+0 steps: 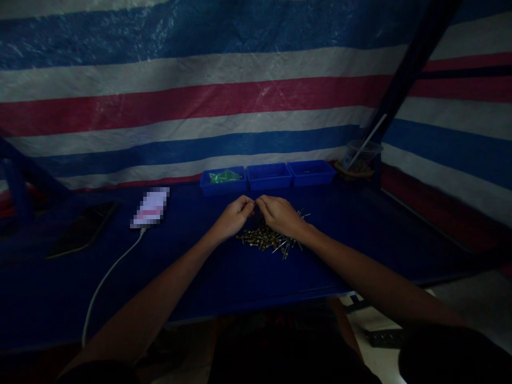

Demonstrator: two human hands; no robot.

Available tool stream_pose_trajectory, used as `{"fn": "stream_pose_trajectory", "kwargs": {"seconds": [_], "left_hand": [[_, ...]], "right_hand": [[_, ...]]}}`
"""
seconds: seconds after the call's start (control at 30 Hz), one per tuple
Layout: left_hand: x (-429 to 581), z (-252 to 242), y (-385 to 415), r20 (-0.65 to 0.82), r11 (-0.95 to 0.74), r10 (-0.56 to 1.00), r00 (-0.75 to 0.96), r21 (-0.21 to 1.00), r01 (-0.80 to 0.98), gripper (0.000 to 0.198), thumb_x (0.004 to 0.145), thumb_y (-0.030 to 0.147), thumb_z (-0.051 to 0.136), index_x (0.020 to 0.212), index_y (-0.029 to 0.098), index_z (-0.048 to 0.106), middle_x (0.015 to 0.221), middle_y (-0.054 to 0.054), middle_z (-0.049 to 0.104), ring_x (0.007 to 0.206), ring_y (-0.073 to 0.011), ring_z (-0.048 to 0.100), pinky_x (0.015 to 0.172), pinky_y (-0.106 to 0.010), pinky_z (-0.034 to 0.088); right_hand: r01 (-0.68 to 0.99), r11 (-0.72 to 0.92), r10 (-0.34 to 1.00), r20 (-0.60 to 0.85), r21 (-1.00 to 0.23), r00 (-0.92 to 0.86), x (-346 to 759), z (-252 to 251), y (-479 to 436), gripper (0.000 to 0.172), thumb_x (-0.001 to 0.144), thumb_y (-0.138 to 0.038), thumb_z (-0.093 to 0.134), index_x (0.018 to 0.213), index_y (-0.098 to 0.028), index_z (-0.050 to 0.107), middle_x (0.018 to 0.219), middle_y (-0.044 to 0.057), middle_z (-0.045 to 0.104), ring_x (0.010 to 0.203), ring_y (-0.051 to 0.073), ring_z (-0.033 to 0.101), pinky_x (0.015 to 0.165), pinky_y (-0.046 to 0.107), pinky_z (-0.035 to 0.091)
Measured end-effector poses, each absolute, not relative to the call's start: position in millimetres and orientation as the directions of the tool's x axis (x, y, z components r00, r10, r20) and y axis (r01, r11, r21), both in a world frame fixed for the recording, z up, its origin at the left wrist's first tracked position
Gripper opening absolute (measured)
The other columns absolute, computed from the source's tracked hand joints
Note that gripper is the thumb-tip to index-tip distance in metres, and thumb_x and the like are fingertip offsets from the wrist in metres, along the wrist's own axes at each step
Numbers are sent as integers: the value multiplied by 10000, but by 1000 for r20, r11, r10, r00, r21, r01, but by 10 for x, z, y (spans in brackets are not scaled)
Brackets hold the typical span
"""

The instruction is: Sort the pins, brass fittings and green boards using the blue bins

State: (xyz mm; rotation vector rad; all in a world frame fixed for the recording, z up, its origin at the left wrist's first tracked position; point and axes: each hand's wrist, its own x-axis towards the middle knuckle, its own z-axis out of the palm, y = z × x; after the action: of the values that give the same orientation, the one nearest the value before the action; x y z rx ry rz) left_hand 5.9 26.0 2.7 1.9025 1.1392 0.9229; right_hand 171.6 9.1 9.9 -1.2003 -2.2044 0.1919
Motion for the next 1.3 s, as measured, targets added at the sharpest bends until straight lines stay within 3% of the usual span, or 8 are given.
{"fn": "stream_pose_trajectory", "kwargs": {"seconds": [0.23, 0.6, 0.93, 1.3], "left_hand": [[75, 22, 238, 227, -363, 910, 347, 840, 403, 237, 884, 380, 423, 796, 181, 517, 717, -10, 560, 667, -153, 518, 636, -281, 409], [160, 0, 176, 291, -383, 917, 274, 834, 397, 173, 898, 289, 396, 813, 184, 504, 730, -3, 528, 687, -147, 490, 627, -261, 393], [236, 13, 119, 279, -321, 941, 192, 914, 248, 116, 895, 222, 407, 792, 189, 451, 703, 20, 442, 662, -130, 432, 617, -246, 367], [238, 12, 116, 299, -339, 939, 169, 881, 329, 133, 913, 226, 390, 796, 193, 446, 720, 15, 467, 687, -136, 454, 631, -252, 378]], "right_hand": [[688, 576, 807, 443, -441, -391, 1721, 110, 98, 344, 969, -290, 302, 753, -186, 549, 687, 33, 609, 649, 141, 570, 627, 271, 372], [813, 514, 800, 494, -273, -340, 1638, 75, 33, 296, 959, -238, 276, 831, -169, 534, 769, 70, 644, 675, 155, 575, 626, 275, 341], [608, 587, 781, 571, -534, -253, 1594, 9, 61, 249, 952, -315, 287, 793, -208, 447, 751, 30, 586, 668, 136, 531, 633, 268, 366], [628, 598, 777, 554, -499, -300, 1605, 5, 52, 273, 964, -311, 272, 825, -200, 479, 776, 37, 595, 691, 141, 544, 640, 272, 364]]}}
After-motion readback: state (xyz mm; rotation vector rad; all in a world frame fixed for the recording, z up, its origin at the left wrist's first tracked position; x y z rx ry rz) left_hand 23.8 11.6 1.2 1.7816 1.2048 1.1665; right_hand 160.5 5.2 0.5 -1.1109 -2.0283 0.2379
